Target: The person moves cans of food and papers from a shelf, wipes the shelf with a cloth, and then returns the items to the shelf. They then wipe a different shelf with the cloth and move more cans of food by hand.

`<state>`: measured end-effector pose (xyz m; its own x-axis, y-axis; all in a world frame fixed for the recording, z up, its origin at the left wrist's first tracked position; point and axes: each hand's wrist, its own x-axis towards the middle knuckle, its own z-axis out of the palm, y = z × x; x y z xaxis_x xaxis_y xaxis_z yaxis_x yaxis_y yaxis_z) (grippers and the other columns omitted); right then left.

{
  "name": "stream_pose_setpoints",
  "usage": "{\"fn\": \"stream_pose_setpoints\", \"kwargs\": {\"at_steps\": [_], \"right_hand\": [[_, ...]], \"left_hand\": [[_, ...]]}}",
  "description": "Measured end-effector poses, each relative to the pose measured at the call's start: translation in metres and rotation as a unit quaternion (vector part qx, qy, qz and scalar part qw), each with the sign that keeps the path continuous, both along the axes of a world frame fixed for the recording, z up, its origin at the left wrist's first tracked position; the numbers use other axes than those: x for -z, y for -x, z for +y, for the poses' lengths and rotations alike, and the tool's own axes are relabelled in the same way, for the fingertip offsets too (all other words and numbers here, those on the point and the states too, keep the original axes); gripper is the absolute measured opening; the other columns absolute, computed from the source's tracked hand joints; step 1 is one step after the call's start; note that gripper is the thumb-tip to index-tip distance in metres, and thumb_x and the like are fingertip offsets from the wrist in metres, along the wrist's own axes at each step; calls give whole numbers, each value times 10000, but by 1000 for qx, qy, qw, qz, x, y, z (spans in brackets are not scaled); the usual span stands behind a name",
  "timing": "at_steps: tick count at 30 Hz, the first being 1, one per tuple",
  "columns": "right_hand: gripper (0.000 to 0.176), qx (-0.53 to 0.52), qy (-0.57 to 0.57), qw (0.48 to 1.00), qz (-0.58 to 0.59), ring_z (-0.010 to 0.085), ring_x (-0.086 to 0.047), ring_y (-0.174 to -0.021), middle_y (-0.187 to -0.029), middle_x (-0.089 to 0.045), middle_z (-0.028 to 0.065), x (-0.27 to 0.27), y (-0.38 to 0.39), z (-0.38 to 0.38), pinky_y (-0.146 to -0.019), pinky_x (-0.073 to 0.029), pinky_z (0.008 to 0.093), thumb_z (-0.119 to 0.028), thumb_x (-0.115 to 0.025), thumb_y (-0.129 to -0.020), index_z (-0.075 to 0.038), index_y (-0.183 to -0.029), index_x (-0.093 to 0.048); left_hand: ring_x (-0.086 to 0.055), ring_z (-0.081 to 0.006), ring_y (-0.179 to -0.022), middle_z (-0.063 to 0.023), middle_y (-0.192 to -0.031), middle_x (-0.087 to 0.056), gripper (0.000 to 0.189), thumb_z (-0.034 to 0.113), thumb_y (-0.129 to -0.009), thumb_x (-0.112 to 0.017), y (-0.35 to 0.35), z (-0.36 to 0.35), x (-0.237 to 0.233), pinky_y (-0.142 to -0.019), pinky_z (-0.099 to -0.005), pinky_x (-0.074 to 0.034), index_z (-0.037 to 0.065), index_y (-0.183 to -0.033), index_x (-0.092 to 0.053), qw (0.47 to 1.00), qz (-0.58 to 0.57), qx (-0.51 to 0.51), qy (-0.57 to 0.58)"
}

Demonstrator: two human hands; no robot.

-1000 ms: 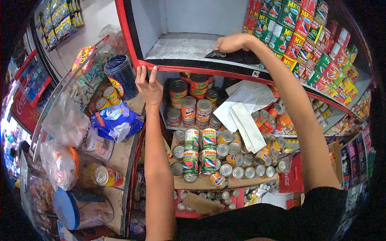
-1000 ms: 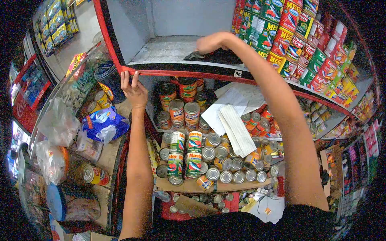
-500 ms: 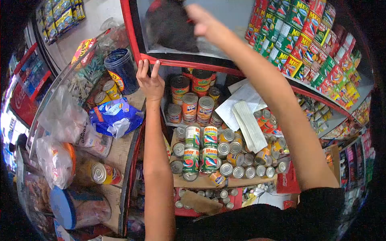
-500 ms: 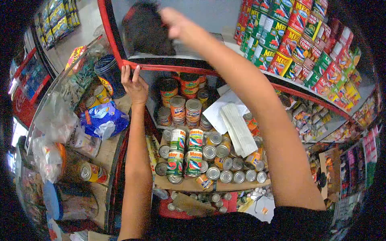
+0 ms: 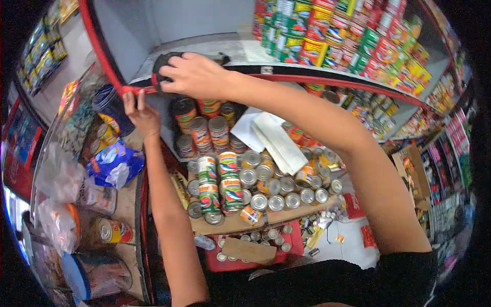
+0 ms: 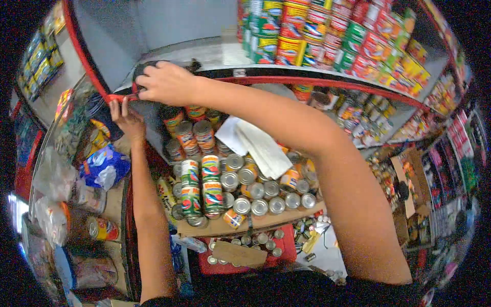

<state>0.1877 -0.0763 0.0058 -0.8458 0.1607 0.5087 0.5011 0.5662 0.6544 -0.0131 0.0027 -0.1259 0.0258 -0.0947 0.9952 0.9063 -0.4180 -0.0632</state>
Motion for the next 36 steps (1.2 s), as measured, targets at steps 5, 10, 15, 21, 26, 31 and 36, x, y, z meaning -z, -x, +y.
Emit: {"fn": "stream_pose_setpoints", "kwargs": {"at_steps": [5, 10, 15, 21, 26, 31, 36], "right_hand": [[325, 150, 31, 988, 23, 228, -521, -910, -1010, -531, 62, 22, -152, -86, -729, -439, 357, -136, -532, -728, -134, -1049, -580], [318, 169, -9, 960, 223, 277, -532, -908, -1005, -562, 95, 9, -187, -128, -768, -438, 401, -59, -533, -694, -93, -1002, -606], [300, 168, -31, 970, 173, 231, -540, -949, -1082, -576, 78, 36, -190, -105, -753, -448, 347, -112, -521, -731, -83, -1023, -587], [222, 144, -58, 963, 222, 229, -551, -873, -911, -590, 56, 37, -320, -145, -730, -456, 351, -86, -536, -698, -68, -916, -571], [258, 187, -20, 924, 332, 289, -555, -888, -893, -601, 119, 40, -347, -160, -774, -460, 385, -33, -547, -660, -44, -916, -580], [230, 148, -19, 931, 334, 248, -541, -922, -936, -582, 90, 47, -312, -148, -747, -458, 362, -60, -552, -687, -56, -917, -555], [202, 144, -42, 936, 320, 223, -538, -947, -956, -579, 61, 46, -366, -174, -734, -462, 342, -74, -541, -714, -63, -916, -546]], "left_hand": [[-339, -344, -1225, -135, -1238, -369, 537, -123, -732, -512, -8, -10, -5, -1014, -443, -331, 128, -1201, -440, 1000, -14, 17, 18], [-343, -337, -1211, -133, -1226, -377, 570, -108, -710, -506, -29, -22, -14, -1013, -447, -293, 112, -1227, -413, 999, -32, 19, 11], [-365, -319, -1161, -146, -1200, -407, 486, -37, -703, -503, -133, -111, -35, -974, -453, -265, 75, -1176, -480, 985, -137, 55, 95], [-464, -335, -1047, -169, -1111, -479, 370, -66, -698, -492, -163, -168, -46, -910, -435, -342, 48, -1044, -562, 978, -43, 134, 154], [-483, -343, -1027, -174, -1093, -494, 375, -69, -685, -491, -188, -181, -50, -888, -420, -370, 37, -1040, -551, 968, -67, 98, 221], [-397, -296, -1181, -133, -1220, -448, 514, -38, -691, -522, -323, -202, -74, -1023, -498, -242, 89, -1189, -498, 958, 100, 155, 219], [-359, -271, -1221, -104, -1220, -447, 534, -9, -704, -530, -396, -201, -76, -1039, -542, -178, 110, -1221, -464, 948, 125, 186, 224]]}}
